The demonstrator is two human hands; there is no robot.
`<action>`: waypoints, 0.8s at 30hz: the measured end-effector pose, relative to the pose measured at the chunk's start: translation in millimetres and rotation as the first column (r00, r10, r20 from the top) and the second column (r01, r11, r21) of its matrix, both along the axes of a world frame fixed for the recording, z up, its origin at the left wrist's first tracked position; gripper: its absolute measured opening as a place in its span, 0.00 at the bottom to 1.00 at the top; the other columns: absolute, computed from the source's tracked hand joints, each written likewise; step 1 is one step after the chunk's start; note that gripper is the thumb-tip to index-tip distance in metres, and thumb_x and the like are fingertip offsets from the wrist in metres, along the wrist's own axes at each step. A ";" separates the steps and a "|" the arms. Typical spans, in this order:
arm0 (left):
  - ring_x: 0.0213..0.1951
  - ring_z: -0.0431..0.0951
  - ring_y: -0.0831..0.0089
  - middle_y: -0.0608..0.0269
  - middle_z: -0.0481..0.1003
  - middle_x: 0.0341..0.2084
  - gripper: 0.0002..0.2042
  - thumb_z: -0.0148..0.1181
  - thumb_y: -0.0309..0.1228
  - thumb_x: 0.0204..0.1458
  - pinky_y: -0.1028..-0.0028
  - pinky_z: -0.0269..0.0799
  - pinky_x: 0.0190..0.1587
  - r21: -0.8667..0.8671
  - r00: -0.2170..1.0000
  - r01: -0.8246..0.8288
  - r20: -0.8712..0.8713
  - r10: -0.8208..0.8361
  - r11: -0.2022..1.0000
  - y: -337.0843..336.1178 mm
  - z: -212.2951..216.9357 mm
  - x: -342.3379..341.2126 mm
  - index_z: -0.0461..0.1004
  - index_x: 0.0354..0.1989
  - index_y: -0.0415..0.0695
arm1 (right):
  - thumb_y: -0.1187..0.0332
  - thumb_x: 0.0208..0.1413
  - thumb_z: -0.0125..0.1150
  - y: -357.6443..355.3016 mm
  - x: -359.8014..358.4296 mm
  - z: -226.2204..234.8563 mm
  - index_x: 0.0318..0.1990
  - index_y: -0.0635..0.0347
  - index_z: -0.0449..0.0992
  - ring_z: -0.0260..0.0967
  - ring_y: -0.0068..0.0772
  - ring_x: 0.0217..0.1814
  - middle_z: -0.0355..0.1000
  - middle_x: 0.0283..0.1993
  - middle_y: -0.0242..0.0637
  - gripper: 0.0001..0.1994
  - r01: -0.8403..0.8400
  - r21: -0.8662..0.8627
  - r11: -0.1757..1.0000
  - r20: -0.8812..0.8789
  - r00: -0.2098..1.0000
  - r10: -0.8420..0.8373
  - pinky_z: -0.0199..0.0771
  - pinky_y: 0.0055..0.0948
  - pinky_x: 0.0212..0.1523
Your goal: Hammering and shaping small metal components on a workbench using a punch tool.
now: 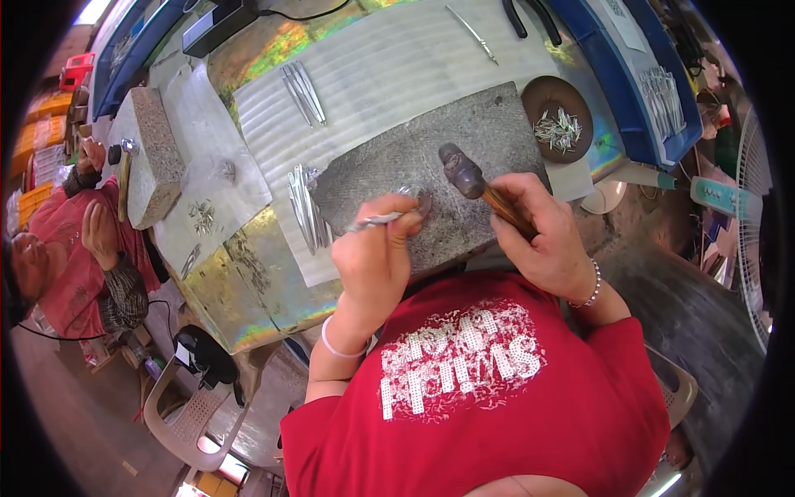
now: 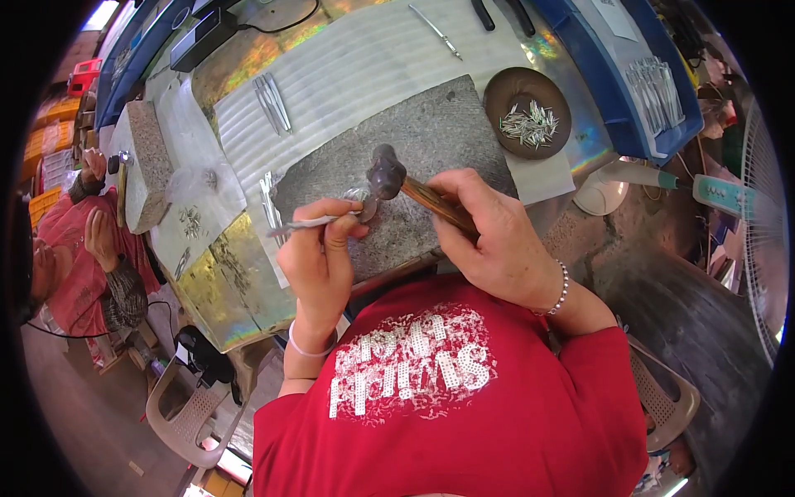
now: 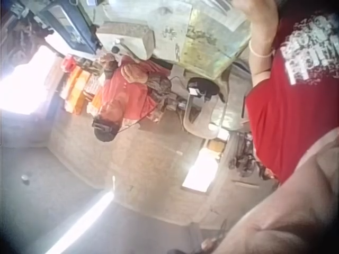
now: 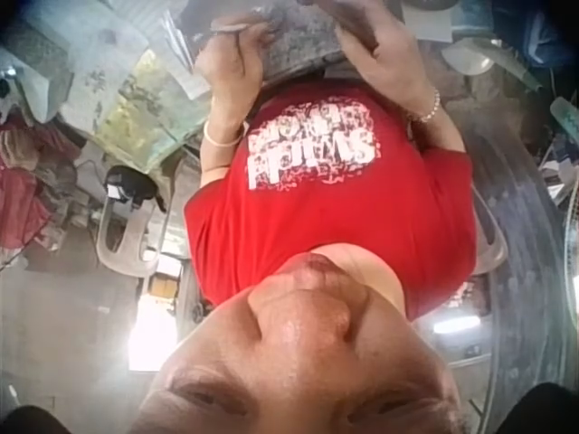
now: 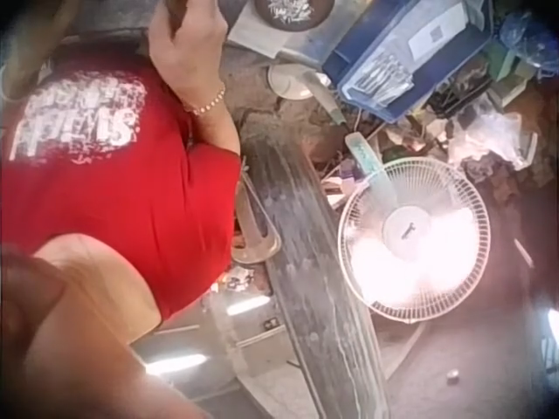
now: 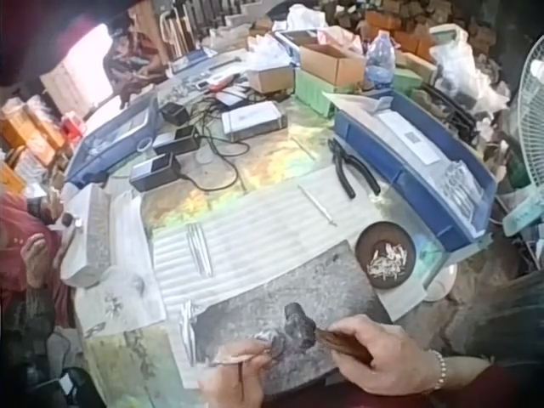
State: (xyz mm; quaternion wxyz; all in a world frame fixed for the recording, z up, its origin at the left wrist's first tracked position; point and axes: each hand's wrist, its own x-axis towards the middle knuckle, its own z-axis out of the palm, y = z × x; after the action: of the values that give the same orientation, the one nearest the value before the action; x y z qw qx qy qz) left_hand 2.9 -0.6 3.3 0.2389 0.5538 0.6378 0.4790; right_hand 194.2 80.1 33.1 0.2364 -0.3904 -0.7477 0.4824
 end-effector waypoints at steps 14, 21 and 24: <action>0.25 0.76 0.59 0.59 0.73 0.33 0.13 0.60 0.32 0.42 0.67 0.71 0.23 -0.088 0.945 0.210 -0.238 -0.225 0.974 1.6 22.9 -10.0 0.70 0.38 0.46 | 0.74 0.42 0.67 23.0 -56.3 48.7 0.32 0.59 0.74 0.71 0.38 0.23 0.71 0.25 0.38 0.09 -0.403 0.353 0.845 -0.159 0.864 0.478 0.70 0.27 0.23; 0.20 0.73 0.66 0.62 0.67 0.24 0.11 0.56 0.20 0.38 0.71 0.68 0.18 0.145 0.927 0.191 -0.352 -0.129 0.971 4.3 4.9 -13.4 0.69 0.33 0.43 | 0.77 0.42 0.64 8.5 -30.9 74.5 0.49 0.61 0.65 0.62 0.17 0.29 0.68 0.38 0.34 0.23 -0.248 -0.152 0.957 -0.159 0.961 0.224 0.62 0.17 0.30; 0.20 0.73 0.67 0.62 0.66 0.23 0.12 0.56 0.19 0.37 0.71 0.67 0.17 0.143 0.926 0.169 -0.363 -0.107 0.975 4.0 3.4 -12.2 0.69 0.33 0.43 | 0.75 0.48 0.57 -0.2 -15.0 78.1 0.50 0.63 0.64 0.63 0.19 0.33 0.68 0.37 0.36 0.19 -0.181 -0.058 0.982 -0.155 0.973 0.170 0.64 0.17 0.33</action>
State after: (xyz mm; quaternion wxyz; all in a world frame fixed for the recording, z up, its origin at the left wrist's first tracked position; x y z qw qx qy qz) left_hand -9.3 3.4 6.7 0.1054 0.6926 0.5862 0.4069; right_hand 179.1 79.9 111.1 0.2339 -0.2939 -0.7416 0.5558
